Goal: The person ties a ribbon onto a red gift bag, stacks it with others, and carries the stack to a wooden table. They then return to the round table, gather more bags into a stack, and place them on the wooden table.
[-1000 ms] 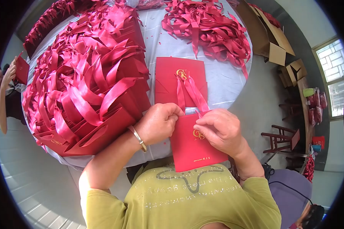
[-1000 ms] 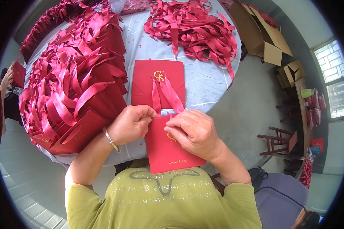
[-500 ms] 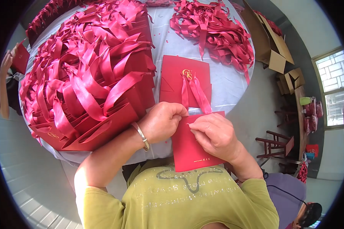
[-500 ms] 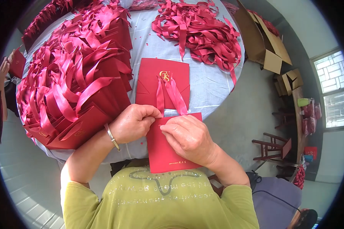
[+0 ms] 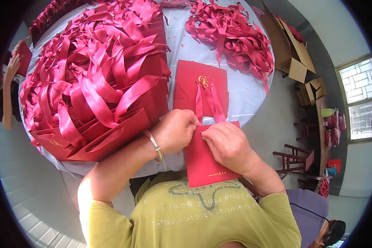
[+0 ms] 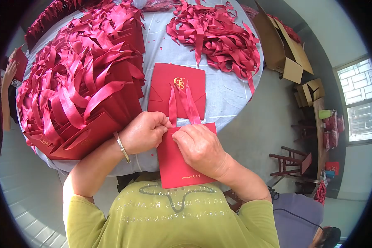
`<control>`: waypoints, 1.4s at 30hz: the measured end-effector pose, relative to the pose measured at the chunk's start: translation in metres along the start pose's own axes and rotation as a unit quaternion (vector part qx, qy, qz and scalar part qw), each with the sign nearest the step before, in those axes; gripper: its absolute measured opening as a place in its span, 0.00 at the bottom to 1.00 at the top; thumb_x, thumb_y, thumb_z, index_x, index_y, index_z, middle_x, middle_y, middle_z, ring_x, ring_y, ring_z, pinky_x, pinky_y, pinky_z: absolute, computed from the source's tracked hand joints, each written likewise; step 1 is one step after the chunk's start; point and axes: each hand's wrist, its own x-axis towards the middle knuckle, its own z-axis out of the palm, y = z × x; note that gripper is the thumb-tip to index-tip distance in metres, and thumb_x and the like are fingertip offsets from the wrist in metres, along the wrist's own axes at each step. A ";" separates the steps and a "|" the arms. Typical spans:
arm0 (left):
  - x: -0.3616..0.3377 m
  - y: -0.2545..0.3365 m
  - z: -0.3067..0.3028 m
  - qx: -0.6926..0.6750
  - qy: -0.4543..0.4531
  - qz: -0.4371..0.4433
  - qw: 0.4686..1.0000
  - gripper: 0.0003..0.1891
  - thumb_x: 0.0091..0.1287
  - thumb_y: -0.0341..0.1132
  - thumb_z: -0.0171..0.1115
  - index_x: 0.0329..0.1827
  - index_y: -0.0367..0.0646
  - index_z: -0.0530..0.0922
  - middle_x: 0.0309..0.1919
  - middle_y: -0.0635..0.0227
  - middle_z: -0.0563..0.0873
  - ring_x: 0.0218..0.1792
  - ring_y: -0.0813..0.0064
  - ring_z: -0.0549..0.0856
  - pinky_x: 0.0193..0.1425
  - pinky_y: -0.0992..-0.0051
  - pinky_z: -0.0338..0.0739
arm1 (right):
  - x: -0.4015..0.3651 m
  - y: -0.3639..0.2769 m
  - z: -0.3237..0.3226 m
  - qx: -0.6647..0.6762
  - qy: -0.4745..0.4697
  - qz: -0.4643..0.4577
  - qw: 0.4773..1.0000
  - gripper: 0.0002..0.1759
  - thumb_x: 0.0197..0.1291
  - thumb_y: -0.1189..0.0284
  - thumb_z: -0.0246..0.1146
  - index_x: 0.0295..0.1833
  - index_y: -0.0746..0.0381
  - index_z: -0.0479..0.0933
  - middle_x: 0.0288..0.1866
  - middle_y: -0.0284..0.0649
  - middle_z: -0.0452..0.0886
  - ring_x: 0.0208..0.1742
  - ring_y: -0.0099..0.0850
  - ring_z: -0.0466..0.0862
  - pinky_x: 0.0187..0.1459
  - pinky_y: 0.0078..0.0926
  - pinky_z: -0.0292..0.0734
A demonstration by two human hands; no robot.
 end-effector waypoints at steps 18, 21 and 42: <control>-0.003 0.005 0.000 0.032 0.012 -0.012 0.999 0.06 0.66 0.21 0.54 0.38 0.30 0.80 0.18 0.66 0.80 0.18 0.81 0.79 0.22 0.76 0.73 | 0.016 -0.008 -0.001 -0.109 -0.069 -0.067 0.989 0.05 0.47 0.77 0.60 0.31 0.64 0.72 0.29 0.41 0.72 0.32 0.36 0.77 0.36 0.32 0.75; -0.003 0.009 0.000 0.013 0.005 -0.026 1.000 0.06 0.66 0.20 0.54 0.37 0.30 0.81 0.18 0.65 0.81 0.19 0.81 0.80 0.22 0.76 0.74 | 0.017 -0.009 -0.001 -0.116 -0.068 -0.080 0.988 0.05 0.47 0.77 0.61 0.32 0.65 0.73 0.30 0.41 0.73 0.33 0.36 0.78 0.36 0.32 0.75; -0.007 0.015 -0.003 -0.004 -0.051 -0.045 0.998 0.05 0.69 0.21 0.52 0.40 0.31 0.77 0.23 0.66 0.83 0.23 0.81 0.83 0.23 0.78 0.77 | 0.018 0.001 -0.003 0.021 -0.028 -0.019 0.999 0.08 0.46 0.77 0.69 0.32 0.64 0.76 0.29 0.39 0.77 0.32 0.37 0.81 0.36 0.35 0.78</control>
